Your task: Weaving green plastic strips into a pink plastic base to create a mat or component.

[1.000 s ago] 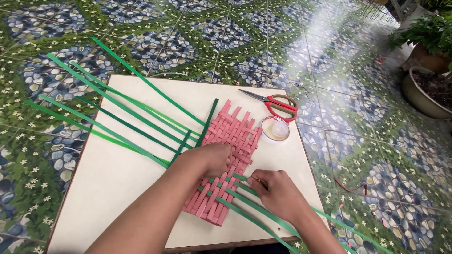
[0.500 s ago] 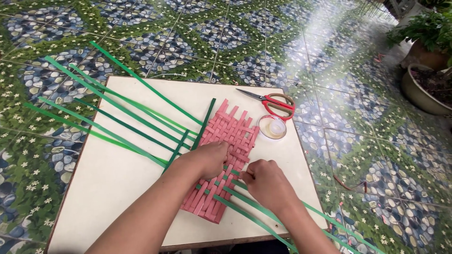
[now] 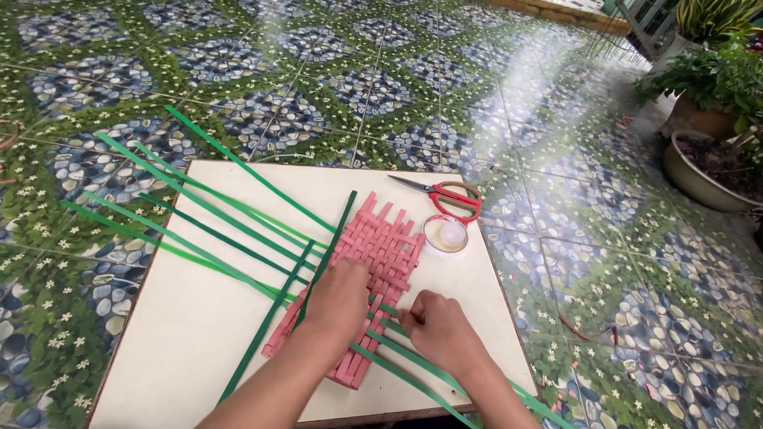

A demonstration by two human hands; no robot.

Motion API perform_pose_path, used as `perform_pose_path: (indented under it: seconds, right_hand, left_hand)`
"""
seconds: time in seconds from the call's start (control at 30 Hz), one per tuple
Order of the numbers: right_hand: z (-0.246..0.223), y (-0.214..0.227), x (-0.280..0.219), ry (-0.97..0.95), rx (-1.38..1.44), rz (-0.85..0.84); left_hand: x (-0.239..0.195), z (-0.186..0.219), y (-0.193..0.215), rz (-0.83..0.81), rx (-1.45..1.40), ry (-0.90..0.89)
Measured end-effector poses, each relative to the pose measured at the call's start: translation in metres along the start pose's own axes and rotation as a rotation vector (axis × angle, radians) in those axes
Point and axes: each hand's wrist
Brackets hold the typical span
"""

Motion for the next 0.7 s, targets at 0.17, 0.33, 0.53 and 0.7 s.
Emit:
perform_pose_path:
  seconds: [0.17,0.33,0.53,0.7]
  right_hand:
    - [0.019,-0.002,0.008,0.038,-0.003,0.038]
    - [0.031,-0.002,0.022,0.055,-0.048,0.091]
    - [0.037,-0.005,0.032,-0.039,0.026,0.059]
    - [0.039,0.001,0.037,-0.11,-0.034,0.012]
  left_hand:
    - [0.006,0.011,-0.017,0.058,0.118,-0.031]
    - [0.024,0.023,-0.028,0.063,0.169,0.032]
    - [0.03,0.039,-0.019,-0.054,0.467,0.077]
    - [0.029,0.043,-0.008,-0.166,0.554,0.028]
Point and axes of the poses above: each hand's wrist, its own x-axis towards the middle knuckle, its own y-axis out of the back of the hand, z = x × y, and after that the axes turned 14 degrees about x, right-handed
